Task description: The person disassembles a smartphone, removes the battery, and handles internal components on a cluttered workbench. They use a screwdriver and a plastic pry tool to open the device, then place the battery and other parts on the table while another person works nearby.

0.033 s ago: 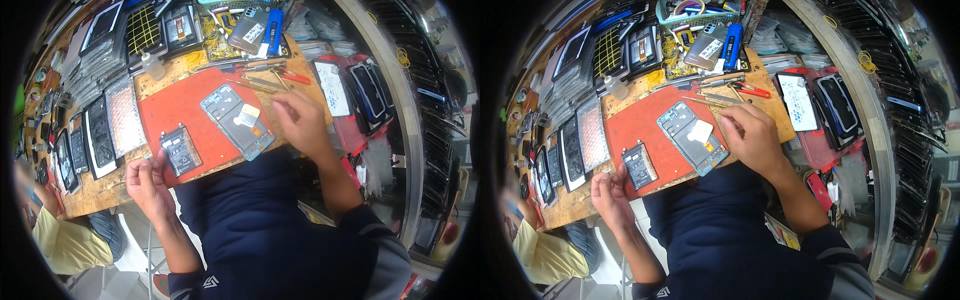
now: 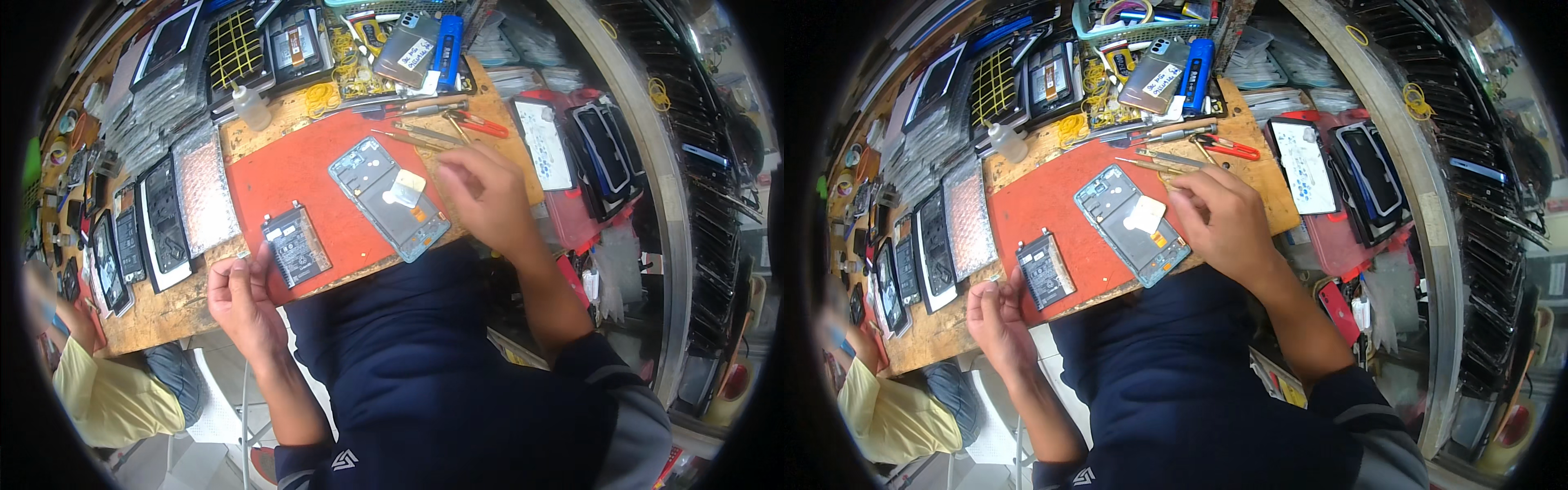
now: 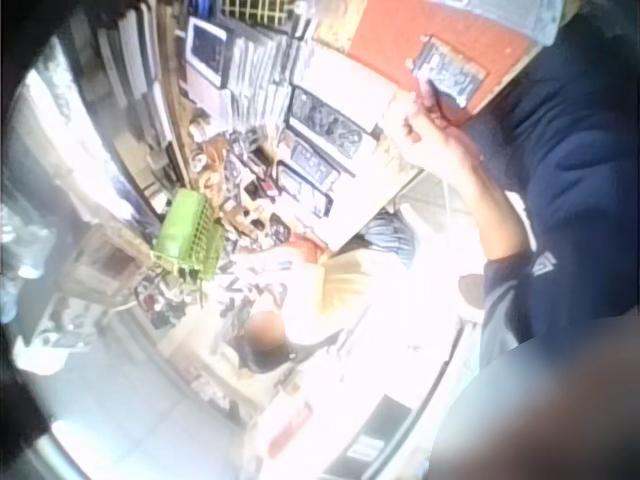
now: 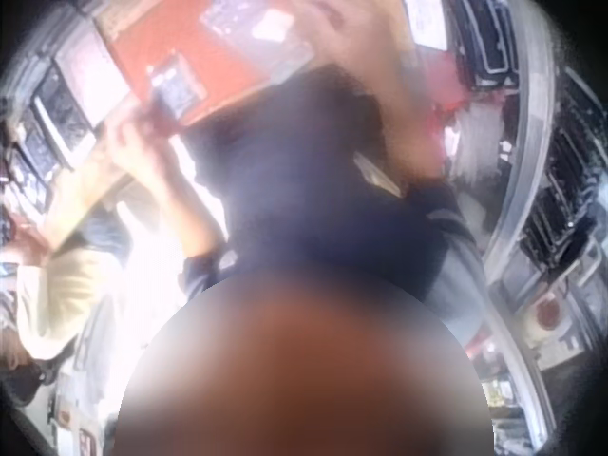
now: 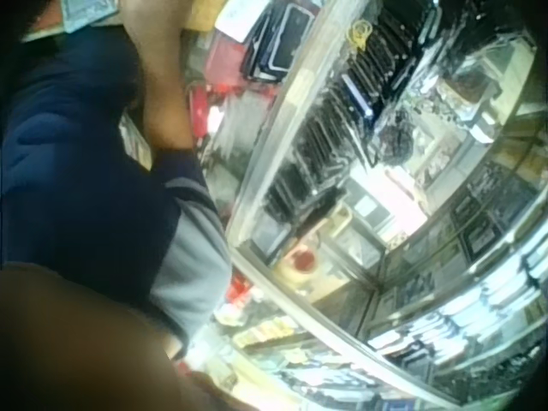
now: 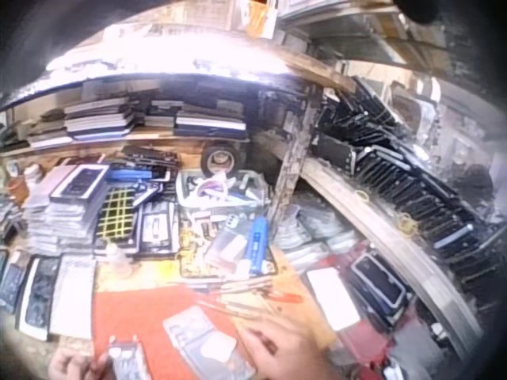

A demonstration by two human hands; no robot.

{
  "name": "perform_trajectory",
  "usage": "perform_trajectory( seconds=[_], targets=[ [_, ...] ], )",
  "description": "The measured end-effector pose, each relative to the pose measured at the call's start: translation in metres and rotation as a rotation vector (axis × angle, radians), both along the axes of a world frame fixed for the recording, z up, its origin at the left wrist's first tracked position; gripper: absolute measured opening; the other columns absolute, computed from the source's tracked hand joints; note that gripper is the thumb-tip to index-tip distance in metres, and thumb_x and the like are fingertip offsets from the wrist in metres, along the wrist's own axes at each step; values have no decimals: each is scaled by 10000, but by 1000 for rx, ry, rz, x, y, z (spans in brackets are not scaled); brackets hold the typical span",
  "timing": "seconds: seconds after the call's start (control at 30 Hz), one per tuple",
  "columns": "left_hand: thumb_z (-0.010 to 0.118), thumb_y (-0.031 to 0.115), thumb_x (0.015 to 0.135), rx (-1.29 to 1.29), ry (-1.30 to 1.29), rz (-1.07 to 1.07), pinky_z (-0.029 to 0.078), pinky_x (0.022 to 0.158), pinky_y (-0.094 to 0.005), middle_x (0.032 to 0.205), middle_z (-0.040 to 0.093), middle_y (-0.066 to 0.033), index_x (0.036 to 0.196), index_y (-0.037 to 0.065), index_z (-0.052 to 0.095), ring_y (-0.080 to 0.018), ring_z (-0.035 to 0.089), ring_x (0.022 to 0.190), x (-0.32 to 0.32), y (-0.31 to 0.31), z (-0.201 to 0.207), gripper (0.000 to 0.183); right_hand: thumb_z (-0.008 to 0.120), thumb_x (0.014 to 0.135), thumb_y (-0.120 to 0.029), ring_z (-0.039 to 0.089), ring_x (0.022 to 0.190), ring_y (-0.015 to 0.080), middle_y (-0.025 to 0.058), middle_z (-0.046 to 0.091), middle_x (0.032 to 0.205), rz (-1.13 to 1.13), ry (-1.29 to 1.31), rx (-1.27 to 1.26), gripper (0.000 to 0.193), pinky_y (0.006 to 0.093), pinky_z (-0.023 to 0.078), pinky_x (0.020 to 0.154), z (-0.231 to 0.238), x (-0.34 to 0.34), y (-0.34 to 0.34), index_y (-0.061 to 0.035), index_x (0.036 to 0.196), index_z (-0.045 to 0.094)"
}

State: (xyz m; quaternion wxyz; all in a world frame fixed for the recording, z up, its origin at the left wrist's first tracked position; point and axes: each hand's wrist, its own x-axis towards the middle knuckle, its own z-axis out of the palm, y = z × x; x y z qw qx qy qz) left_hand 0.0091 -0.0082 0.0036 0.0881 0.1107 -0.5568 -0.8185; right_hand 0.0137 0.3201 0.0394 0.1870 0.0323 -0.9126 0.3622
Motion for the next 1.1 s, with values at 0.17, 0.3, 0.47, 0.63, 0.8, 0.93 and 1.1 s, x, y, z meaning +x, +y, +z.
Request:
perform_trajectory(
  seconds=[0.17,0.3,0.47,0.63,0.8,0.93,1.1],
  targets=[
    [595,25,1086,27,35,-12,610,1069,-426,956,665,-75,1052,-9,594,-287,755,1044,3,4,-7,47,819,903,-154,687,972,377,149,705,1008,95,-70,80,258,465,557,848,-3,-21,-20,-10,1104,745],
    [626,42,1084,44,53,-62,599,1082,-436,980,683,-87,1064,-14,602,-291,754,1082,6,2,-5,64,759,977,-92,689,747,207,98,696,882,65,-191,-125,141,346,552,676,10,-20,-34,1,1071,710],
    [629,40,1085,1,48,-93,586,1099,-461,988,691,-98,1063,-19,609,-282,752,1081,5,7,-1,66,712,1016,-72,706,695,135,83,747,833,195,-323,-545,109,300,564,647,6,-31,-82,28,1047,682],
    [627,40,1088,-122,38,-89,587,1088,-424,997,693,-93,1068,-23,614,-267,750,1075,-3,15,-4,67,726,1016,-79,679,736,64,34,753,870,298,-416,-415,100,241,552,675,3,-51,-110,11,1058,718],
    [665,47,1073,-30,-10,-87,539,1092,-393,959,739,-85,1066,-6,635,-105,671,916,-2,13,-1,61,750,986,-89,680,680,87,56,754,796,298,-380,-272,105,266,548,635,5,-64,-118,13,1003,737],
    [632,23,1081,-59,-1,-120,565,1132,-466,940,669,-55,1051,-5,612,-166,725,957,-4,11,1,46,746,984,-78,679,669,85,56,757,789,276,-486,-220,99,257,538,621,8,-65,-116,18,1002,736],
    [636,14,1071,-16,-3,-116,531,1168,-552,925,670,-53,1042,5,610,-130,693,885,-4,12,3,40,753,981,-74,674,666,73,57,758,787,291,-486,-254,102,245,530,615,7,-66,-116,24,993,730]
  ],
)
